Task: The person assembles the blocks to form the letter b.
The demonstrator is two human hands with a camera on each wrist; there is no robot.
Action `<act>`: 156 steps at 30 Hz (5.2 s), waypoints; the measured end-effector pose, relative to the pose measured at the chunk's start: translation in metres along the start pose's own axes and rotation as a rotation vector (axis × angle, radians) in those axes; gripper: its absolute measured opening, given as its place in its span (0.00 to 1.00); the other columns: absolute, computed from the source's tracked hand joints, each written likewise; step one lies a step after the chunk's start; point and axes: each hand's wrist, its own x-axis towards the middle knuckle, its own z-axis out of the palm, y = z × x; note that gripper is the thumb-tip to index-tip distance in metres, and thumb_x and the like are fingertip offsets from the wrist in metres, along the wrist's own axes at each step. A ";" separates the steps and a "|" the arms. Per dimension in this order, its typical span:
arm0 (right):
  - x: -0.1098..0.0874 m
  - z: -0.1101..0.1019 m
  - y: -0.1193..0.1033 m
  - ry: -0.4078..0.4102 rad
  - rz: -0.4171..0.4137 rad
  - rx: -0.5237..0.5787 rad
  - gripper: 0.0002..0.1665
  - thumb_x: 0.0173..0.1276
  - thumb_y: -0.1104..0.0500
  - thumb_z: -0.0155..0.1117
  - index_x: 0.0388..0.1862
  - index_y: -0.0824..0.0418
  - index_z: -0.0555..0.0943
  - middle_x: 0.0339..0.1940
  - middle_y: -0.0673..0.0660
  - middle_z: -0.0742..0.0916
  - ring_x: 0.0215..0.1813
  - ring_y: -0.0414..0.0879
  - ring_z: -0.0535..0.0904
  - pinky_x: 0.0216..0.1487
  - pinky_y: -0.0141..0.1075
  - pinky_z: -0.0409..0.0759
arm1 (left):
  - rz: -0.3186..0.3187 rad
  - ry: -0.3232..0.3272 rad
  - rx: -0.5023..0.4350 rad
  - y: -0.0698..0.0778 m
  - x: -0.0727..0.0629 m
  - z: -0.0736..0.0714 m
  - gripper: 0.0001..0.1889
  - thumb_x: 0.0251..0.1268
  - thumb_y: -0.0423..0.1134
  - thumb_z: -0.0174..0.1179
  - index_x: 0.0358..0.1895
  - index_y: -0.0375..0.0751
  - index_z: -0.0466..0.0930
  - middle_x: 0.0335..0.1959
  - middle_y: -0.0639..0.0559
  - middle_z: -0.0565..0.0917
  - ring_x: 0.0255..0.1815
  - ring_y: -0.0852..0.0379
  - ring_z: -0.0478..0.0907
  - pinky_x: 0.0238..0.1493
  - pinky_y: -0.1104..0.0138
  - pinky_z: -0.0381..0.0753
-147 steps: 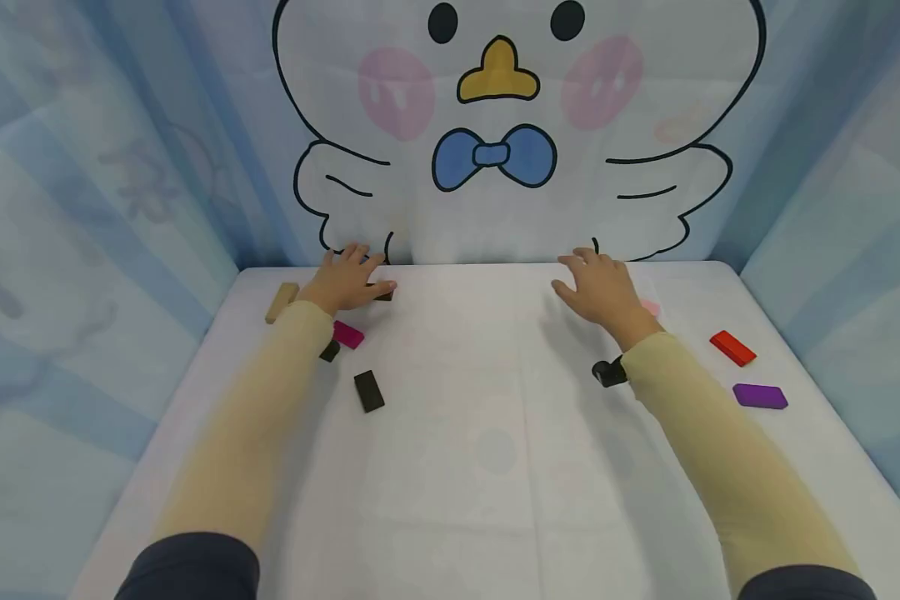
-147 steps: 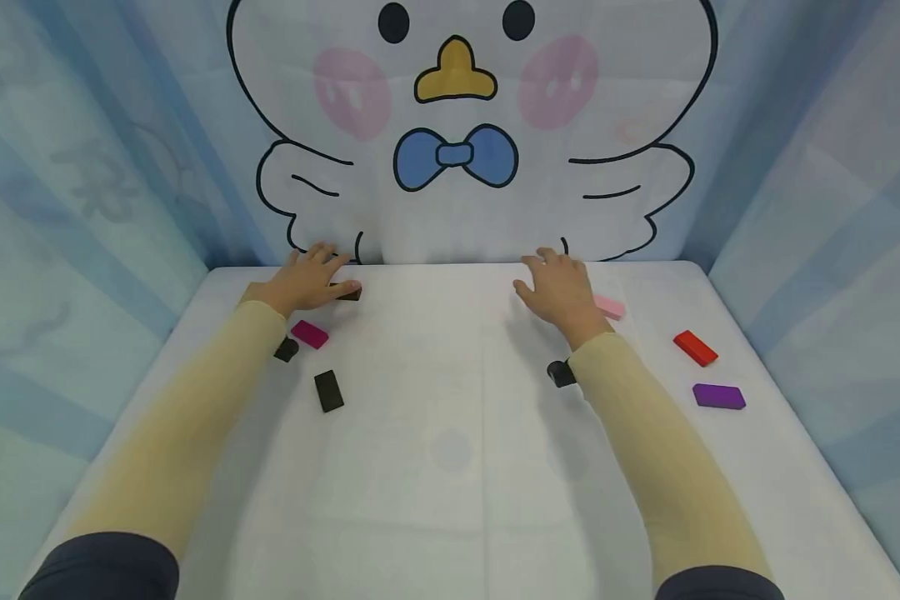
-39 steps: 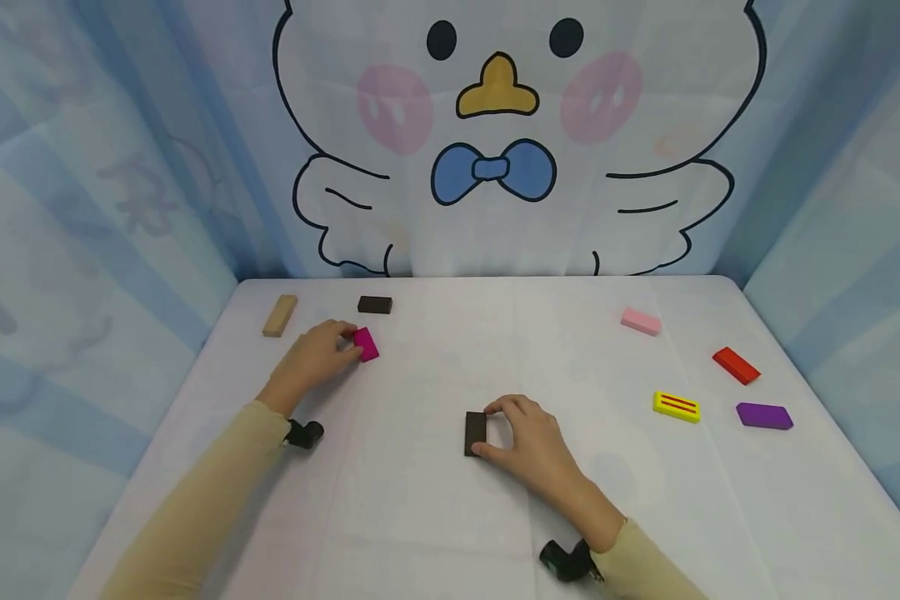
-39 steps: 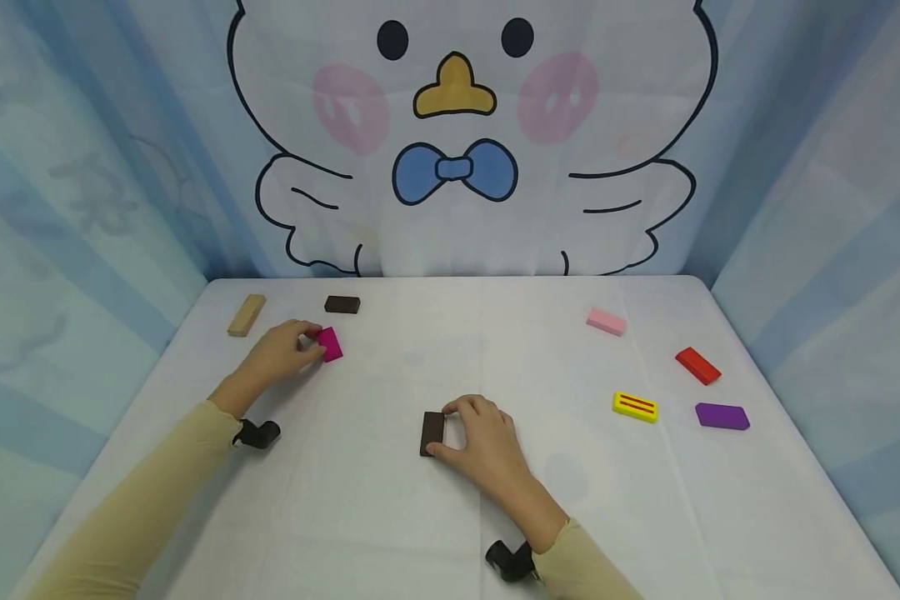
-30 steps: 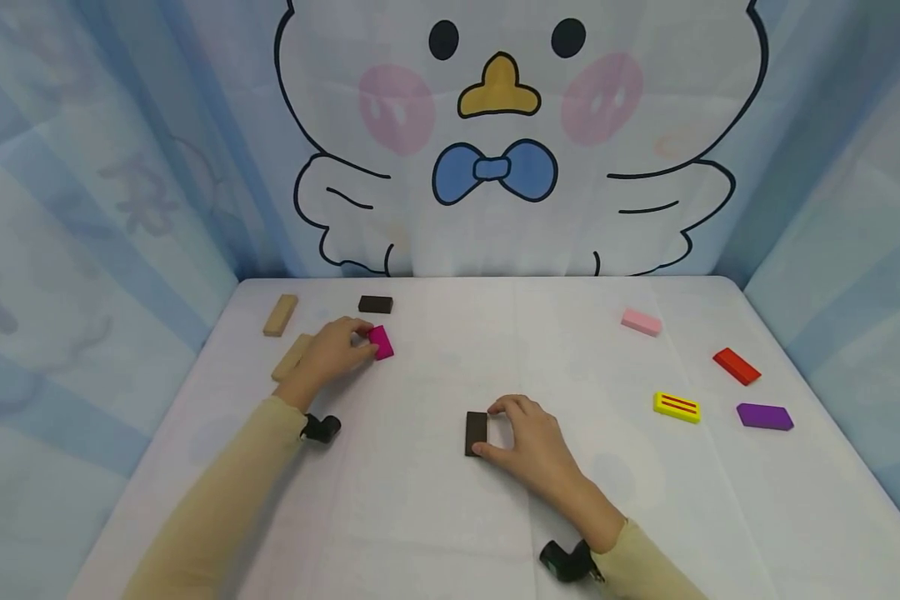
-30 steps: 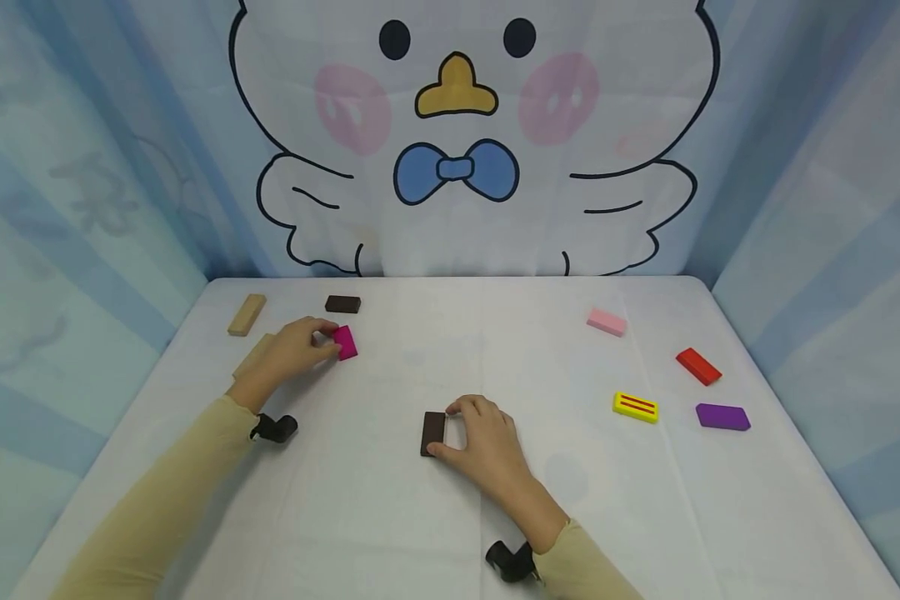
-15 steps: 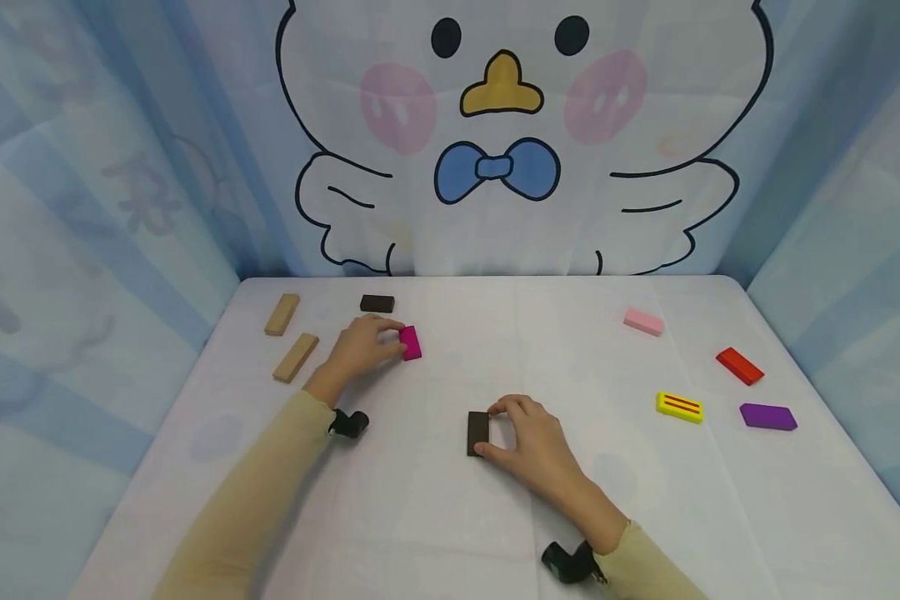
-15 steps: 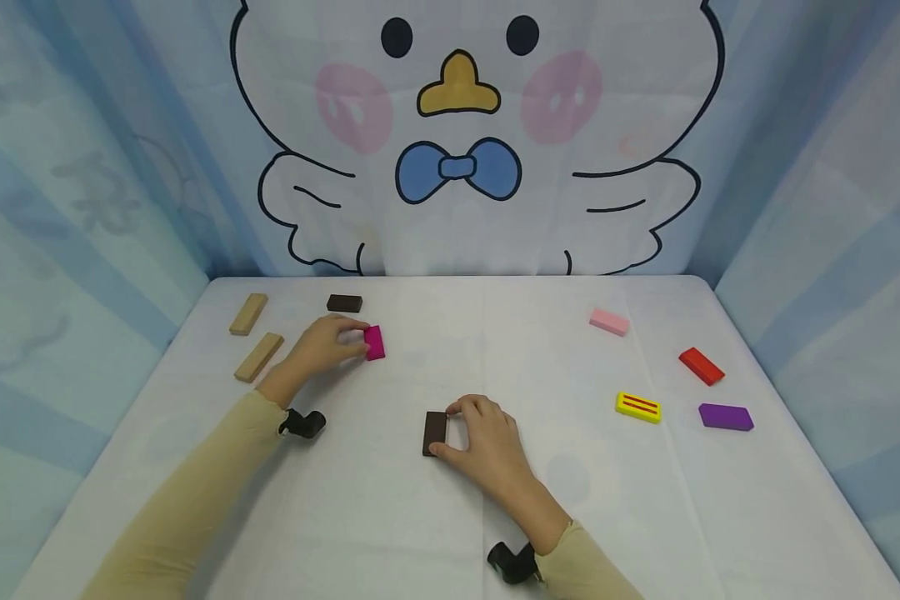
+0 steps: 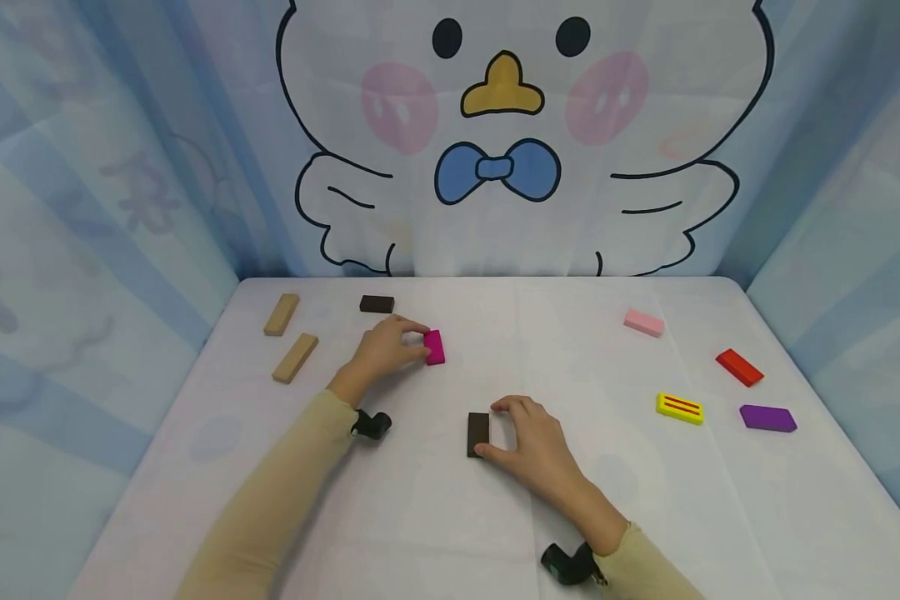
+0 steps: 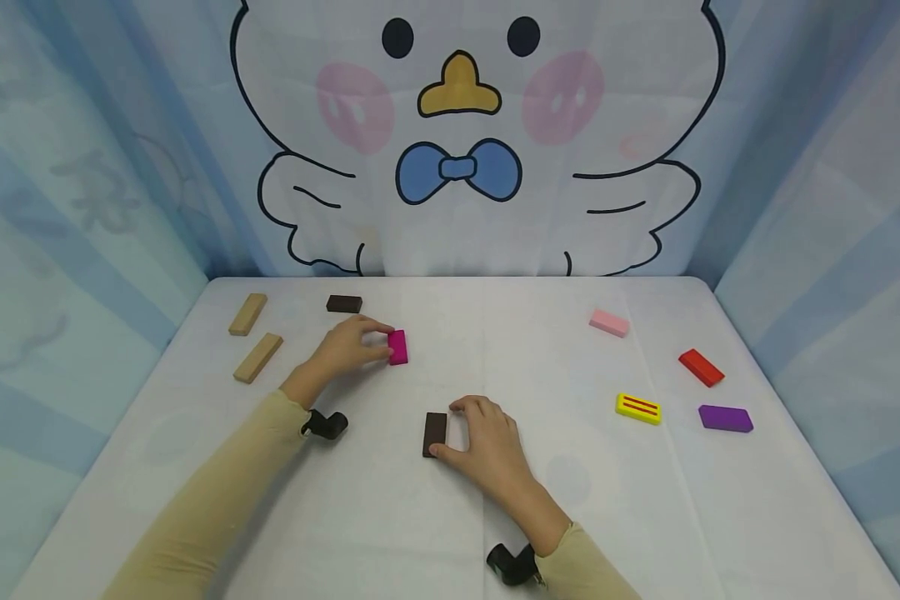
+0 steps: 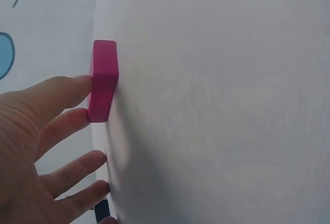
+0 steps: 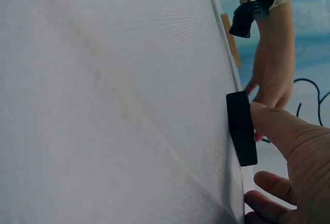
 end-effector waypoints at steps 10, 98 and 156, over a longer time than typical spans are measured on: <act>0.000 -0.001 0.000 -0.015 -0.003 -0.019 0.41 0.61 0.45 0.80 0.68 0.60 0.78 0.66 0.61 0.82 0.69 0.61 0.77 0.68 0.64 0.73 | 0.034 -0.037 0.044 0.013 0.002 0.009 0.25 0.70 0.50 0.67 0.68 0.53 0.81 0.73 0.42 0.74 0.75 0.41 0.69 0.75 0.42 0.66; 0.001 -0.006 -0.005 -0.057 -0.024 -0.019 0.39 0.63 0.47 0.79 0.72 0.54 0.79 0.65 0.62 0.81 0.67 0.62 0.76 0.67 0.66 0.71 | 0.224 -0.087 0.094 -0.003 -0.036 0.007 0.13 0.75 0.46 0.62 0.56 0.47 0.86 0.71 0.44 0.75 0.75 0.42 0.68 0.76 0.46 0.67; 0.002 -0.007 -0.006 -0.071 -0.007 -0.020 0.40 0.62 0.47 0.79 0.72 0.54 0.79 0.66 0.61 0.81 0.68 0.62 0.75 0.67 0.66 0.71 | 0.044 -0.295 0.078 -0.142 -0.076 -0.120 0.38 0.61 0.19 0.57 0.78 0.36 0.64 0.65 0.23 0.69 0.50 0.38 0.80 0.41 0.59 0.84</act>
